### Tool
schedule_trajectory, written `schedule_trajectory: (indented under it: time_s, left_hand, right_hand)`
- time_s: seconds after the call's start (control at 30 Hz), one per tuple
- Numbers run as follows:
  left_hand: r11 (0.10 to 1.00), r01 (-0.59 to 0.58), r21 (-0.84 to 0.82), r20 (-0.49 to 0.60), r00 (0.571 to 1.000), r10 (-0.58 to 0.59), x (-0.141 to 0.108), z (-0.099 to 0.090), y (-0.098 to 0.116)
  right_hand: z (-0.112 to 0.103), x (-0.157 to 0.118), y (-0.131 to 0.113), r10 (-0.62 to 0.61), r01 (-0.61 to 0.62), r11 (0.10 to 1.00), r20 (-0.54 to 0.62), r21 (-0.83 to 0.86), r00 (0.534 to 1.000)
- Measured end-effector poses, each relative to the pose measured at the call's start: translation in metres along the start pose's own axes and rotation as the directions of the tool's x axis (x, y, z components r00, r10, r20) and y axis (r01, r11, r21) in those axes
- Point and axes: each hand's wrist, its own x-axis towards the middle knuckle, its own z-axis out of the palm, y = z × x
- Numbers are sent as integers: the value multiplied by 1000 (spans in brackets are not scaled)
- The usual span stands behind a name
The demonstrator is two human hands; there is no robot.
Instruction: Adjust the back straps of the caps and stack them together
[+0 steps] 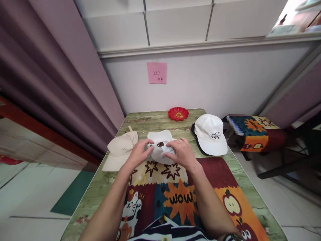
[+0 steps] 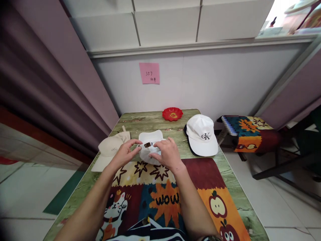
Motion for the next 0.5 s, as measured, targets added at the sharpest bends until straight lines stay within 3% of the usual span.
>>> schedule_trajectory:
  time_s: [0.1,0.27,0.4,0.5]
  left_hand:
    - [990,-89,110,-81,992,98,-2,2,7]
    - [987,-60,148,-10,998,62,-4,16,19]
    - [992,-12,126,-41,999,18,-2,26,21]
    - [998,-1,67,-81,997,6,1,27,18]
  right_hand:
    - [5,-1,-1,-35,38,997,45,-72,998]
    - [6,0,-4,-78,93,981,97,-171,992]
    - [-5,-2,-11,-26,32,996,78,-81,997]
    - [-13,-4,-13,63,-64,994,24,87,998]
